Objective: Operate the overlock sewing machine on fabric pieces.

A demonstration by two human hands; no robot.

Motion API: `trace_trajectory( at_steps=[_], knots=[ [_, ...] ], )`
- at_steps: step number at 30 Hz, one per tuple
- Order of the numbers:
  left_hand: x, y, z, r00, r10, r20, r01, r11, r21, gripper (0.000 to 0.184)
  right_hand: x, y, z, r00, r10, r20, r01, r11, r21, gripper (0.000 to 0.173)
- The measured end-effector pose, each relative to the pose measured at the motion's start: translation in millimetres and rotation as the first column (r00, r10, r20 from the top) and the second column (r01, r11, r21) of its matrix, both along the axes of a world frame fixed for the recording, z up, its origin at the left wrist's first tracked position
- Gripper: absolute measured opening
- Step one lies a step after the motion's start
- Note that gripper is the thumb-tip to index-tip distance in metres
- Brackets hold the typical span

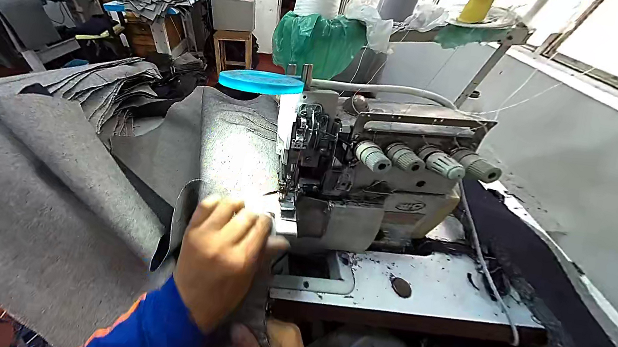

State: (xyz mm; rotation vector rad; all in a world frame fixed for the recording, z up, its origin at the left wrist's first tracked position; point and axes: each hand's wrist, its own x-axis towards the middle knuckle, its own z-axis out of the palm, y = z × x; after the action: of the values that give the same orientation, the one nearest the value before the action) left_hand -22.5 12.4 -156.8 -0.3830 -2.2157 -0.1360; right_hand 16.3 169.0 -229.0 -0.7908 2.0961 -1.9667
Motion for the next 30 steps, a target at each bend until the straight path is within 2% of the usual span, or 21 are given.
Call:
trace_trajectory(
  at_steps=[3, 8, 11, 15, 17, 20, 21, 24, 27, 30],
  knots=[
    [9.8, 23.2, 1.2, 0.989, 0.034, 0.146, -0.032, 0.999, -0.021, 0.048, -5.4, 11.4, 4.9, 0.987, -0.058, -0.148, 0.062, 0.998, 0.02, 0.026],
    [-8.0, 10.7, 11.4, 0.953, -0.08, 0.291, 0.041, 0.99, 0.138, 0.024, -33.0, 13.7, 12.4, 0.951, -0.164, -0.261, 0.162, 0.986, -0.031, 0.046],
    [-9.7, 0.0, 29.7, 0.915, -0.114, 0.387, 0.063, 0.988, 0.141, 0.023, -42.5, 12.5, 19.7, 0.947, -0.146, -0.287, 0.134, 0.989, -0.06, 0.05],
    [25.2, 8.5, 41.4, 0.91, -0.247, 0.333, 0.229, 0.969, 0.095, 0.039, -42.3, 13.8, 23.2, 0.984, -0.067, -0.167, 0.043, 0.989, -0.14, 0.047],
    [47.8, 13.1, 28.9, 0.898, -0.289, 0.331, 0.283, 0.957, 0.067, 0.056, -39.8, 12.5, 22.1, 0.995, -0.031, -0.097, 0.012, 0.982, -0.188, 0.042],
    [61.2, 8.6, -3.9, 0.917, -0.24, 0.318, 0.275, 0.959, -0.071, 0.081, -31.8, 1.2, 20.9, 0.991, -0.098, -0.085, 0.079, 0.975, -0.21, 0.032],
    [60.3, 3.9, -10.9, 0.928, -0.215, 0.304, 0.265, 0.955, -0.132, 0.077, -30.1, -2.0, 20.1, 0.985, -0.136, -0.104, 0.113, 0.973, -0.201, 0.03],
    [43.3, -13.7, -21.1, 0.951, -0.242, 0.191, 0.284, 0.929, -0.238, 0.043, -32.3, -9.8, 20.6, 0.94, -0.263, -0.215, 0.238, 0.962, -0.137, 0.033],
    [20.3, -27.0, -8.4, 0.922, -0.368, 0.121, 0.387, 0.891, -0.238, 0.033, -41.8, -14.5, 23.2, 0.876, -0.345, -0.337, 0.338, 0.938, -0.081, 0.036],
    [2.2, -30.4, 7.2, 0.894, -0.424, 0.143, 0.445, 0.877, -0.181, 0.027, -54.4, -18.6, 25.0, 0.823, -0.396, -0.407, 0.418, 0.908, -0.039, 0.043]
  ],
)
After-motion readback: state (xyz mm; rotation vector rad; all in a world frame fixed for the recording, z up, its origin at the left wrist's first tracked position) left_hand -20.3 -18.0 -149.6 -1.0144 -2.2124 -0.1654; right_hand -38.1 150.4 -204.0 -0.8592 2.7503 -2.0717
